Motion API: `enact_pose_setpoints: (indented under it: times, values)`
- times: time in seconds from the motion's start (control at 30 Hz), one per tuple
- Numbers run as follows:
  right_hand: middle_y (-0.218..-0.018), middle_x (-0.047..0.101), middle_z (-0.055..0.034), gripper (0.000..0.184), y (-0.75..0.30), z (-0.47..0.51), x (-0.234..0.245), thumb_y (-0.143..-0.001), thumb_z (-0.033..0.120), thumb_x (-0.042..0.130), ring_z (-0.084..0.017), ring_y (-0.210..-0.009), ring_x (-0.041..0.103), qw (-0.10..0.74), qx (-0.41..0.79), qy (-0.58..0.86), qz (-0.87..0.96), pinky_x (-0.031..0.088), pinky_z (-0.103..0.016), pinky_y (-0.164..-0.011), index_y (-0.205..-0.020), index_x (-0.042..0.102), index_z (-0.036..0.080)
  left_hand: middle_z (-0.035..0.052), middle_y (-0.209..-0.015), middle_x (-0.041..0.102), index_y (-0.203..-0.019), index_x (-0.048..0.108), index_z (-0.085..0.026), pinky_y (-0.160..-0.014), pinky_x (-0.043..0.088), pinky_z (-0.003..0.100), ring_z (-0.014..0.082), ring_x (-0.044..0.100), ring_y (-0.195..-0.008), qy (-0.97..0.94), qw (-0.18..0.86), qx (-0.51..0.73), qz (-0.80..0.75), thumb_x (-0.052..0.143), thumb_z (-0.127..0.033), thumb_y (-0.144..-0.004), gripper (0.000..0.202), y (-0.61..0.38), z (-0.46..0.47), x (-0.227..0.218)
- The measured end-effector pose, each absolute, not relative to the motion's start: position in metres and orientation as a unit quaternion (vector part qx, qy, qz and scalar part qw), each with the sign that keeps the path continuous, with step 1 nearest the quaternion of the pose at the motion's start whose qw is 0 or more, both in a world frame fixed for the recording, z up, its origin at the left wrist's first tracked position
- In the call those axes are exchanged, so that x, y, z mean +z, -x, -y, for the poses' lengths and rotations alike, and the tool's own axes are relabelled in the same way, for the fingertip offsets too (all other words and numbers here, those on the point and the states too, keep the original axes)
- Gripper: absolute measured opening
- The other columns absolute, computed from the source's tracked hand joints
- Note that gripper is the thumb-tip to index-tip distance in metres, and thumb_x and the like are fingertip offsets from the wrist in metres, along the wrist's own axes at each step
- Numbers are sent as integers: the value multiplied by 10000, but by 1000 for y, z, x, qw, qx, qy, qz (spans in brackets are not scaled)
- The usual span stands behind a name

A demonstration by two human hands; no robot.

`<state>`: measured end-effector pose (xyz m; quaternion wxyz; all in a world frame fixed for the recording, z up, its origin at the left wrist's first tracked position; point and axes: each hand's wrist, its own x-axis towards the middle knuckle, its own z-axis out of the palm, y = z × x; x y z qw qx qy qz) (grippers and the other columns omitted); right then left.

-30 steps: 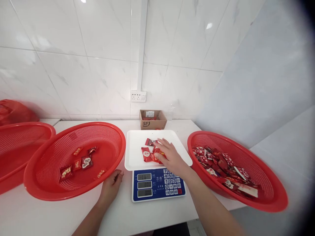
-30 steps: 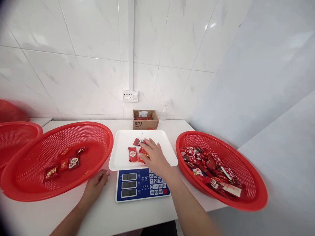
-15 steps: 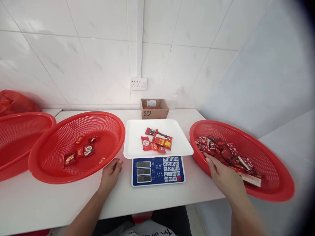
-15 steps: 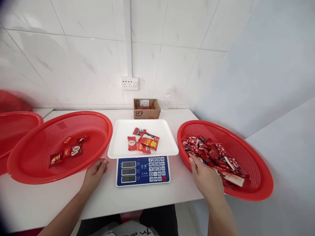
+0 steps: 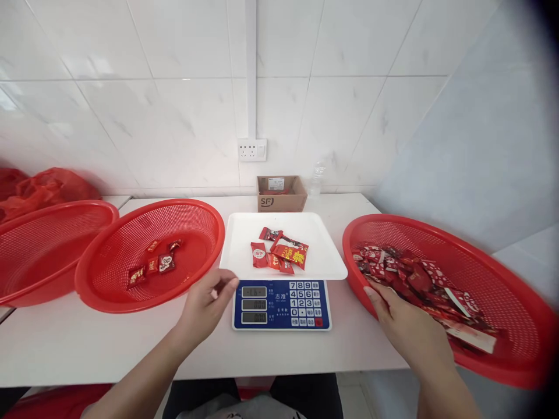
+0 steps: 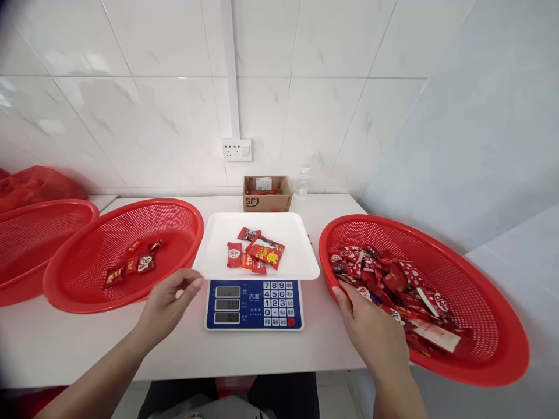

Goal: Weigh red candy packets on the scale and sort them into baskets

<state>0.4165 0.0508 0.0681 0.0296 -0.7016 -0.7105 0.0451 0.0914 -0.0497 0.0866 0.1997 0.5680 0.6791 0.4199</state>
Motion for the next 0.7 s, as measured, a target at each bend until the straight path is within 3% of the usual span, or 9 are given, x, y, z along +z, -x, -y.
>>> enact_pose_setpoints:
  times: [0.17, 0.23, 0.33, 0.4, 0.5, 0.7]
  values:
    - [-931, 715, -97, 586, -416, -51, 70, -879, 544, 165, -285, -735, 668, 33, 54, 694, 717, 476, -378, -597, -1196, 573, 265, 70, -1050, 618, -1018, 600, -223, -820, 460, 342, 217, 536, -1009, -720, 169, 291, -607, 403, -376, -870, 291, -115, -4, 111]
    - [-926, 717, -91, 584, -416, -51, 70, -878, 551, 165, -288, -751, 668, 36, 59, 693, 717, 476, -382, -612, -1186, 575, 272, 81, -1208, 561, -1162, 541, -225, -951, 397, 390, 239, 445, -1178, -763, 158, 256, -572, 394, -400, -879, 364, -123, -26, 111]
    - [-918, 719, -86, 580, -416, -50, 70, -873, 563, 172, -294, -765, 669, 41, 67, 693, 716, 476, -387, -622, -1168, 583, 278, 104, -1432, 352, -1344, 372, -218, -1071, 232, 477, 288, 219, -1349, -786, 154, 181, -571, 375, -502, -868, 554, -134, -55, 106]
    - [-909, 721, -88, 570, -416, -51, 69, -872, 559, 185, -293, -761, 672, 48, 67, 691, 718, 476, -384, -619, -1154, 592, 276, 123, -1488, 239, -1399, 278, -230, -1066, 147, 565, 342, 100, -1374, -772, 153, 125, -604, 336, -583, -848, 657, -141, -70, 102]
    - [-874, 724, -92, 552, -418, -52, 66, -873, 541, 204, -290, -737, 676, 53, 61, 689, 720, 478, -381, -611, -1145, 600, 270, 146, -1500, 186, -1407, 261, -244, -1025, 131, 633, 387, 70, -1368, -761, 152, 73, -626, 317, -650, -813, 722, -146, -82, 95]
    - [-924, 722, -81, 541, -422, -55, 62, -865, 553, 217, -291, -759, 678, 55, 71, 689, 720, 485, -383, -627, -1145, 594, 285, 143, -1438, 315, -1350, 372, -244, -1027, 174, 602, 359, 209, -1334, -796, 108, 98, -587, 337, -651, -804, 681, -135, -78, 87]
